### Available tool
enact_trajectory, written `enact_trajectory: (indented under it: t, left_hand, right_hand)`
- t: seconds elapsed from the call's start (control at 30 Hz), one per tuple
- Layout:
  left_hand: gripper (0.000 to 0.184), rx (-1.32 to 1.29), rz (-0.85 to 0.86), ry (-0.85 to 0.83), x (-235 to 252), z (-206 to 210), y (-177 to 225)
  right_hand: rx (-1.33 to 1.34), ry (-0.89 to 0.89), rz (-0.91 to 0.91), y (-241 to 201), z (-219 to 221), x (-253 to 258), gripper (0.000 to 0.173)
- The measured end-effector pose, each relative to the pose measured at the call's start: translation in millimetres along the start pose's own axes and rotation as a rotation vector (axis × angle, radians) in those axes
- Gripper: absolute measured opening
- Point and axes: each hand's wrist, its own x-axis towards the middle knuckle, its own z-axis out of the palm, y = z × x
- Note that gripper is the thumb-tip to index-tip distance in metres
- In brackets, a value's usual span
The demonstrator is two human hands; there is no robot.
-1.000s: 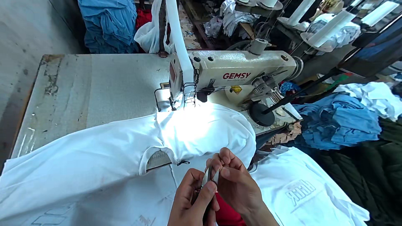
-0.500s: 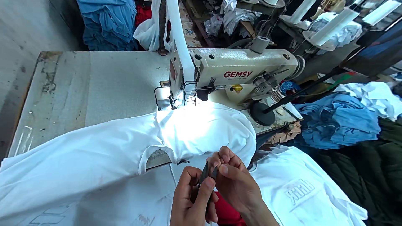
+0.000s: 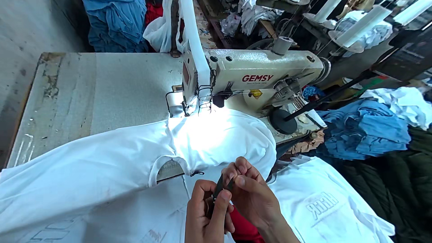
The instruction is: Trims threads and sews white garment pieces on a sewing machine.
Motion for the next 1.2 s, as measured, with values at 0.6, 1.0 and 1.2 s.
enact_trajectory:
  t: [0.6, 1.0, 1.2]
  left_hand:
    - [0.014, 0.114, 0.072, -0.019, -6.1, -2.9, 8.0]
    - [0.015, 0.089, 0.027, -0.048, -5.3, 0.0, 6.0]
    - [0.015, 0.056, -0.006, -0.084, -3.5, -3.2, 7.2]
  right_hand:
    - [0.014, -0.006, -0.005, 0.7, 4.2, 1.1, 0.010]
    - [0.061, -0.025, 0.048, 0.9, 2.4, -1.0, 0.009]
    - [0.084, -0.032, 0.046, 0.9, 2.3, -0.9, 0.008]
